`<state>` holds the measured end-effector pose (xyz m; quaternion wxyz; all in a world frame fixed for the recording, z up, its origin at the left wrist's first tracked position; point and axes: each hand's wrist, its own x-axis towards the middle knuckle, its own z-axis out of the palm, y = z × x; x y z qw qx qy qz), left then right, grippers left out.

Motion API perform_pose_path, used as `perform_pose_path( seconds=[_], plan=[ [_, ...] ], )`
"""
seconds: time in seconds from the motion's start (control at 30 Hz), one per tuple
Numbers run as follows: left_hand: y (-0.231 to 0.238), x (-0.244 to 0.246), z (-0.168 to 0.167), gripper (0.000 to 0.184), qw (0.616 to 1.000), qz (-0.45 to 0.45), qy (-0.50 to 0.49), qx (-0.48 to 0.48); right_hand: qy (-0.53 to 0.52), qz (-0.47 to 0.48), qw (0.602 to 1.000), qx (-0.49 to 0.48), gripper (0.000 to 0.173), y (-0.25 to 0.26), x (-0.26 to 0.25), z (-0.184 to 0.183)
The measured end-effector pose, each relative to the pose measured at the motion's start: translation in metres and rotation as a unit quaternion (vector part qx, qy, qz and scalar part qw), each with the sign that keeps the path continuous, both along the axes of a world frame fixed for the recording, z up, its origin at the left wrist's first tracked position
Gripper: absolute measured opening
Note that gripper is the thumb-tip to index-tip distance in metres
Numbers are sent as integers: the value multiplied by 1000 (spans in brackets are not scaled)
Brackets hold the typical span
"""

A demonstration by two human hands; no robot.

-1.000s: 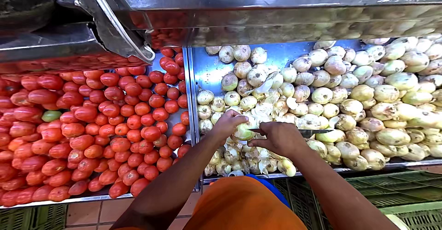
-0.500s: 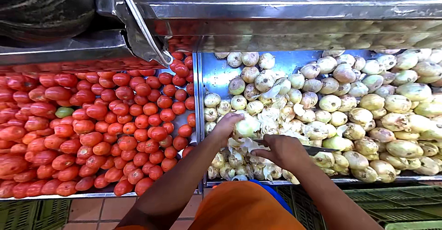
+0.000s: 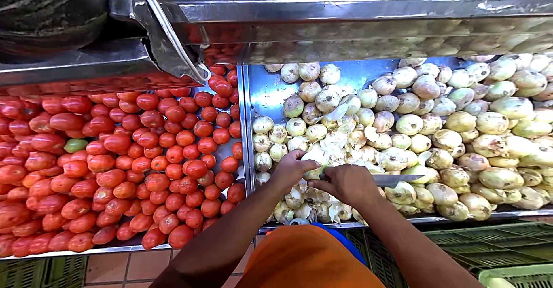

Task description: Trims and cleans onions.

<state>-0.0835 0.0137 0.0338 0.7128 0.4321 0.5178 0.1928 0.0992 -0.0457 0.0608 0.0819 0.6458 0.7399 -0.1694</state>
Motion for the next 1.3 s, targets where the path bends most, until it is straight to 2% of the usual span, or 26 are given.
perform_pose_path(
  seconds=[0.1, 0.2, 0.3, 0.37, 0.47, 0.5, 0.57, 0.67, 0.8, 0.9, 0.97, 1.07, 1.1, 1.17, 1.3],
  plan=[
    [-6, 6, -6, 42, 999, 38, 25, -20, 7, 49, 996, 75, 75, -3, 6, -12],
    [-1, 11, -22, 42, 988, 126, -8, -85, 14, 70, 994, 78, 77, -11, 7, -18],
    [18, 7, -26, 41, 965, 194, -82, -156, -1, 91, 995, -30, 77, -24, -6, -23],
    [23, 0, -20, 43, 961, 174, -115, -180, 13, 87, 993, -84, 73, -24, -3, -28],
    [24, -10, -13, 43, 976, 123, -111, -144, 91, 72, 976, -183, 72, -11, 9, -9],
    [24, -13, -11, 42, 981, 105, -108, -121, 129, 52, 974, -179, 72, -8, 14, -3],
    [24, -16, -10, 40, 988, 68, -106, -88, 164, 2, 982, -94, 69, -4, 19, 7],
    [19, -14, -3, 40, 990, 38, -111, -81, 118, -33, 992, 43, 70, 4, 17, 10],
    [7, -6, 12, 45, 984, 43, -135, -105, 104, -14, 983, 151, 71, 4, 11, 1],
    [2, 2, 14, 47, 977, 100, -106, -157, 89, 49, 974, 204, 72, -1, 9, -7],
    [4, 3, 10, 46, 967, 146, -98, -185, 75, 111, 969, 207, 71, -8, 6, -14],
    [15, 3, 4, 43, 952, 212, -97, -197, 62, 183, 973, 122, 71, -24, -3, -20],
    [20, 0, 5, 43, 951, 212, -99, -200, 63, 178, 978, 94, 68, -25, -2, -18],
    [27, -9, 9, 48, 955, 177, -115, -209, 105, 107, 987, 53, 59, -21, 7, -6],
    [26, -26, 14, 67, 965, 48, -156, -203, 213, 10, 968, 136, 57, -5, 35, -1]
  ],
)
